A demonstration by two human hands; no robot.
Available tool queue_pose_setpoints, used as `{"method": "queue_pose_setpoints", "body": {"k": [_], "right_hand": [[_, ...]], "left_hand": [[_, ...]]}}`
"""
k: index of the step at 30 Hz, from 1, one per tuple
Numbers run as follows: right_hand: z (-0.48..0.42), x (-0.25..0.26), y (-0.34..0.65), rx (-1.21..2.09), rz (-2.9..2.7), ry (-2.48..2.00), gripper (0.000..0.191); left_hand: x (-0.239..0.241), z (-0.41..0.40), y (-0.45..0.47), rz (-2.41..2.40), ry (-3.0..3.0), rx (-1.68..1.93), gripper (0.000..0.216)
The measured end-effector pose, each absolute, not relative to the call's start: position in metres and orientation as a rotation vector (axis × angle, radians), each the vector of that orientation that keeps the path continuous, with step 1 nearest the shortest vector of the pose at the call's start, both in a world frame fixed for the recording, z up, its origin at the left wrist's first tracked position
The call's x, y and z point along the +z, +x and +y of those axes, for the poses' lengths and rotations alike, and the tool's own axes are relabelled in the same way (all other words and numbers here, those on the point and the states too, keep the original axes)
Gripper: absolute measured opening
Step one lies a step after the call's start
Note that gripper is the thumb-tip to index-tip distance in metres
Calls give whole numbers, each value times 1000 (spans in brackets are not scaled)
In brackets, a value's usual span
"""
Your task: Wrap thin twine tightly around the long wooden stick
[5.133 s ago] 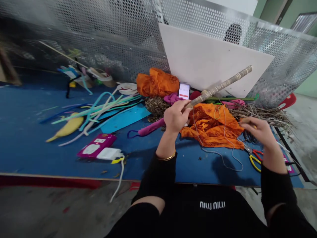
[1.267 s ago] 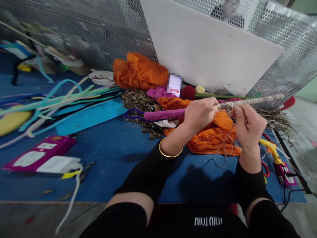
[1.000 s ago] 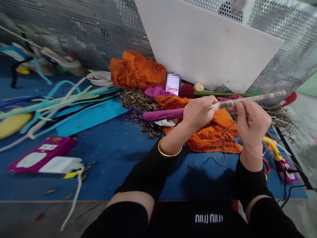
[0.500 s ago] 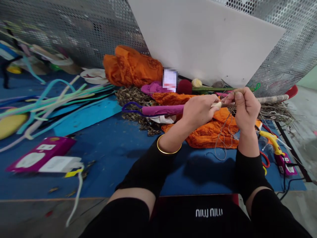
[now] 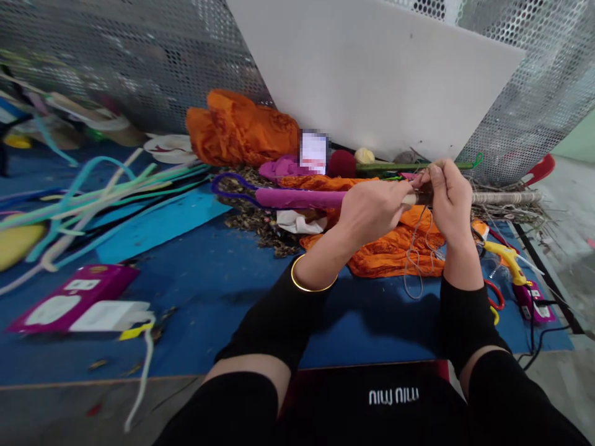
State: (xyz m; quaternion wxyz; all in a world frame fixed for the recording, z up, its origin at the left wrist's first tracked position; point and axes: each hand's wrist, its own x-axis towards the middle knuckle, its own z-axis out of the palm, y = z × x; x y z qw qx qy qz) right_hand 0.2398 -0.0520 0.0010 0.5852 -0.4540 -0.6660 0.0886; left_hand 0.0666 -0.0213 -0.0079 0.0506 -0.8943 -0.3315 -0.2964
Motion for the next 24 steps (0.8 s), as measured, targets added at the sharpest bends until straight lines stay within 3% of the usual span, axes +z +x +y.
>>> {"method": "queue_pose_setpoints", "body": {"k": [11, 24], "right_hand": [[-50, 1, 240, 248, -1539, -1095, 41], [-80, 32, 302, 1000, -1223, -884, 37]], "left_hand": [[-10, -24, 70, -915, -2704, -930, 33], [13, 9, 4, -1305, -2538, -1068, 32]]}}
